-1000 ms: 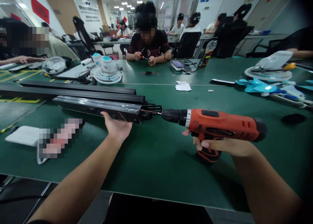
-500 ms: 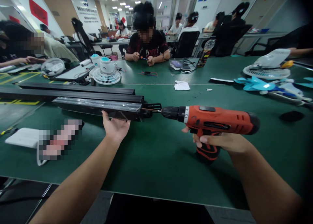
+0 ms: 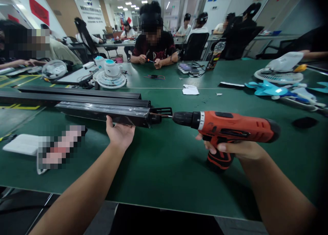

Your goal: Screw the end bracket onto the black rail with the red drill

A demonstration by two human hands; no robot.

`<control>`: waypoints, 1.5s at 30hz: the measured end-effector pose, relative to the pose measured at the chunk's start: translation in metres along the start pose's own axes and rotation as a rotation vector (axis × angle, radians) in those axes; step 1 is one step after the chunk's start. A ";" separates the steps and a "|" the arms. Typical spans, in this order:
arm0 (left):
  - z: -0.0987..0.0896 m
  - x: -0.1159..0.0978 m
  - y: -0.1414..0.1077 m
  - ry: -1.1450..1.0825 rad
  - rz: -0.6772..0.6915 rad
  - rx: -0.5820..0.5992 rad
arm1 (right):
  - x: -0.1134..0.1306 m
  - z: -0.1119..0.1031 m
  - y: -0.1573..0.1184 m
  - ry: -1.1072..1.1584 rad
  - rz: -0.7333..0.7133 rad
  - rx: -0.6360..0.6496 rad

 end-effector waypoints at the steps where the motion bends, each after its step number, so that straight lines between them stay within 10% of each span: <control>1: 0.001 -0.001 -0.001 0.005 0.008 0.002 | 0.001 0.000 0.000 0.020 -0.031 0.005; 45: 0.005 0.005 0.003 0.068 -0.104 0.170 | 0.006 -0.002 0.003 0.031 -0.069 0.049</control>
Point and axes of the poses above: each hand's wrist, its own y-axis towards the middle knuckle, its own z-axis out of the palm, x = y × z, the point moved 6 cm from there along y, towards the middle knuckle, and after that the axes turned 8 degrees about -y, right-handed, at the moved point
